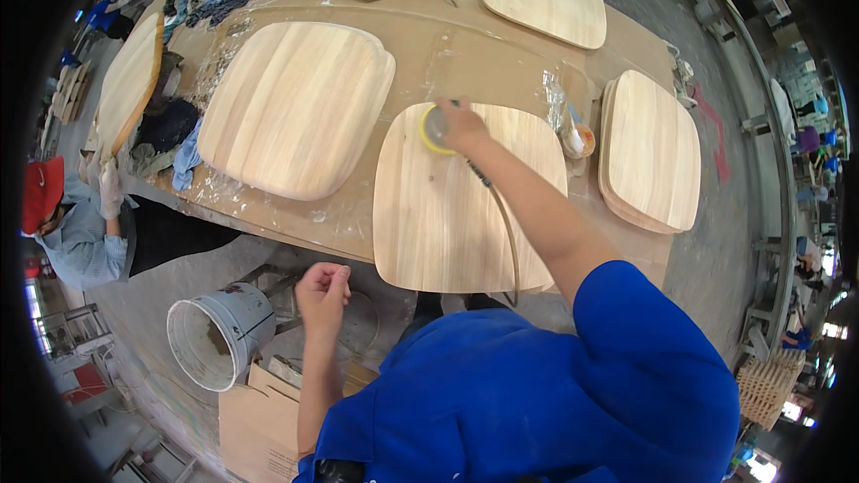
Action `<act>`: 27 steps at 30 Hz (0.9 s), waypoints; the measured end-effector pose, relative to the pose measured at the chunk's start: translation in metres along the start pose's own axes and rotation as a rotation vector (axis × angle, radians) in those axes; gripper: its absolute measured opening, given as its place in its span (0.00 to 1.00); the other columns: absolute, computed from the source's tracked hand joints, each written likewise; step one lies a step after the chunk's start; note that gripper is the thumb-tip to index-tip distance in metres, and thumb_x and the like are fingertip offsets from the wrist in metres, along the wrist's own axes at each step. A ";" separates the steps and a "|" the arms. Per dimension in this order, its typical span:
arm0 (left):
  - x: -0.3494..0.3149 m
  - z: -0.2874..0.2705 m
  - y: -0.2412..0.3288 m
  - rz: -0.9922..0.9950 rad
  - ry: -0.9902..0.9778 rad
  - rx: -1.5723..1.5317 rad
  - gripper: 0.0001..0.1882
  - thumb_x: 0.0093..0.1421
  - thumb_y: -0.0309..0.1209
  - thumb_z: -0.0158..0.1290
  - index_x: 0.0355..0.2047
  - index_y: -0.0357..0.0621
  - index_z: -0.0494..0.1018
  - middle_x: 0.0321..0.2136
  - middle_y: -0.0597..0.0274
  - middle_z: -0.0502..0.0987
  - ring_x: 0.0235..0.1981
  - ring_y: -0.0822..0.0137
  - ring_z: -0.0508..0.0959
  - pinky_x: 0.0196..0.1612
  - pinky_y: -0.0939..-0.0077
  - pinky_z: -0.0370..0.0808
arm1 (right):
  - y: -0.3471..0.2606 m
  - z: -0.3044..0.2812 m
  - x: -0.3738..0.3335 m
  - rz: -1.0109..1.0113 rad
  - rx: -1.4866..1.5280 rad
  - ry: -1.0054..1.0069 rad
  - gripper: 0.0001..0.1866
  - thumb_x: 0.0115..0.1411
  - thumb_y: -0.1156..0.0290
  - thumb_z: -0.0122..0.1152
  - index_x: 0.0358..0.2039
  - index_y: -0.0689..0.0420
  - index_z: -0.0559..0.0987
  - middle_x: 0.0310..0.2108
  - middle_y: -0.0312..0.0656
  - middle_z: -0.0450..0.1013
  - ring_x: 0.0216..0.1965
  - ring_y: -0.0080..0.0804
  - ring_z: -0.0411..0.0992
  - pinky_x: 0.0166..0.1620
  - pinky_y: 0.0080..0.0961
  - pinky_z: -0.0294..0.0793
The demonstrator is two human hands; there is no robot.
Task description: The person uses an orbital sander to smooth the surfaces and edges of light-colored wooden pieces on a workbench. They handle each piece one at a time, sanding the top face and edges, then stacking the finished pieces. Other workers are visible nearby performing similar tasks.
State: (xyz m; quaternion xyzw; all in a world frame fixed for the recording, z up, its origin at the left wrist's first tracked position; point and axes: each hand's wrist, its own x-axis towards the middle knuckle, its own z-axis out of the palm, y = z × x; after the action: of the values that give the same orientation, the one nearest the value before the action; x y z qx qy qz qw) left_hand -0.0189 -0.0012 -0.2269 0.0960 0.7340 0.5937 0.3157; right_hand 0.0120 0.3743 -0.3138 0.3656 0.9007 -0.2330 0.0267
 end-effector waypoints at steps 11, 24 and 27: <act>0.040 0.026 -0.182 -0.164 -0.182 0.598 0.15 0.59 0.37 0.58 0.29 0.36 0.70 0.22 0.60 0.75 0.20 0.73 0.74 0.21 0.79 0.72 | 0.154 -0.054 -0.022 0.341 -0.055 0.198 0.40 0.44 0.66 0.71 0.58 0.42 0.62 0.54 0.57 0.60 0.51 0.55 0.69 0.53 0.40 0.71; 0.030 0.048 -0.186 -0.565 -0.192 -0.171 0.22 0.67 0.50 0.44 0.37 0.42 0.73 0.26 0.63 0.76 0.23 0.71 0.74 0.32 0.75 0.73 | 0.111 -0.038 -0.066 0.188 0.019 0.053 0.38 0.47 0.72 0.67 0.58 0.41 0.62 0.54 0.54 0.58 0.46 0.55 0.72 0.49 0.40 0.75; 0.035 0.046 -0.192 -0.478 -0.125 -0.157 0.22 0.66 0.50 0.45 0.35 0.42 0.73 0.24 0.64 0.76 0.22 0.72 0.74 0.29 0.77 0.73 | 0.132 -0.050 -0.070 0.217 -0.012 0.094 0.38 0.46 0.73 0.68 0.57 0.40 0.63 0.53 0.52 0.58 0.46 0.54 0.72 0.48 0.40 0.75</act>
State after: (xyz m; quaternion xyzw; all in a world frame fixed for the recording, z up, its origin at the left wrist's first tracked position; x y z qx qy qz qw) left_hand 0.0255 0.0008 -0.4229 -0.0687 0.6666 0.5501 0.4983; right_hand 0.1579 0.4339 -0.3072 0.4714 0.8575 -0.2058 0.0116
